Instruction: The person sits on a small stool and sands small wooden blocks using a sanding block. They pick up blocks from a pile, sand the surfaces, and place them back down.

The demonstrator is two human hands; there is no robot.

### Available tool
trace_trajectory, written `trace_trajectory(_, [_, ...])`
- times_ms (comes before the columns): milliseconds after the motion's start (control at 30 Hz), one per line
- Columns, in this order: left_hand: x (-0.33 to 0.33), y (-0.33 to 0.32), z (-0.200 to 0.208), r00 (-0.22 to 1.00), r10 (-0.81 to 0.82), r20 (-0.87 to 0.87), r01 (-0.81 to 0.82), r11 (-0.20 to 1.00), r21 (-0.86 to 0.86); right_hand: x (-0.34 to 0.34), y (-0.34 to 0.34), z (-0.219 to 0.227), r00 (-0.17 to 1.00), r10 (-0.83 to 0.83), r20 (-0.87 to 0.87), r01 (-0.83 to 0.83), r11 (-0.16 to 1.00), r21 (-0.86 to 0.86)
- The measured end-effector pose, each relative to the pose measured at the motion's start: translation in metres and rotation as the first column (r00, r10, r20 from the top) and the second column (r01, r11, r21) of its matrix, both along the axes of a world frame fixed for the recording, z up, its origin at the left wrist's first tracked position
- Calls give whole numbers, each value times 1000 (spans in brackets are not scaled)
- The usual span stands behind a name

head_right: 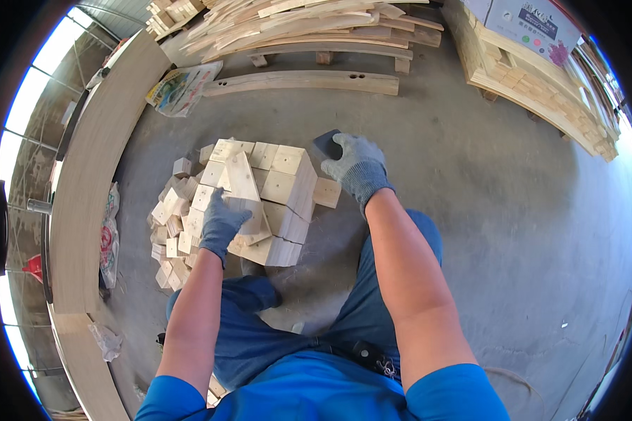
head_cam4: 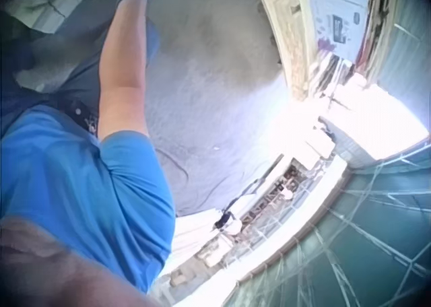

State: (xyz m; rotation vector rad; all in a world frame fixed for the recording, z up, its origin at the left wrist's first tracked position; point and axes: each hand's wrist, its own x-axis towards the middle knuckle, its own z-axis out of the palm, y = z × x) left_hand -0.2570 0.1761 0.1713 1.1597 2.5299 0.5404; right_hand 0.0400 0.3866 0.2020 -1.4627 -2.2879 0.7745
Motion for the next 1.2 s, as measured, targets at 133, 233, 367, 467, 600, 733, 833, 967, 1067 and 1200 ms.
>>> trace_trajectory(133, [0, 2, 2, 997, 75, -26, -70, 985, 156, -2, 2, -6, 999, 28, -24, -27, 999, 29])
trace_trajectory(233, [-11, -10, -30, 999, 44, 31, -52, 917, 395, -8, -3, 2, 1000, 27, -9, -26, 999, 28])
trace_trajectory(367, [-10, -40, -89, 983, 166, 82, -185, 850, 494, -13, -6, 1, 997, 58, -42, -57, 998, 42])
trace_trajectory(467, [10, -59, -104, 976, 212, 43, -202, 825, 528, -15, -7, 2, 996, 81, -38, -79, 995, 53])
trace_trajectory(600, [29, -73, -103, 947, 306, 95, -317, 853, 415, -19, -7, -1, 993, 114, 40, -117, 990, 74])
trace_trajectory(733, [37, -73, -97, 943, 312, 114, -328, 821, 468, -26, -11, -5, 983, 159, 96, -166, 983, 75])
trace_trajectory(833, [34, -80, -105, 930, 303, 206, -366, 801, 473, -36, -16, -8, 976, 196, 98, -204, 975, 86])
trace_trajectory(967, [36, -76, -111, 894, 271, 357, -427, 757, 494, -49, -31, -3, 969, 224, 102, -235, 965, 113])
trace_trajectory(1067, [39, -68, -118, 859, 209, 468, -470, 684, 558, -62, -45, -10, 951, 307, 43, -310, 936, 167])
trace_trajectory(1200, [38, -61, -126, 833, 234, 502, -514, 663, 544, -96, -76, -13, 905, 426, 7, -412, 870, 273])
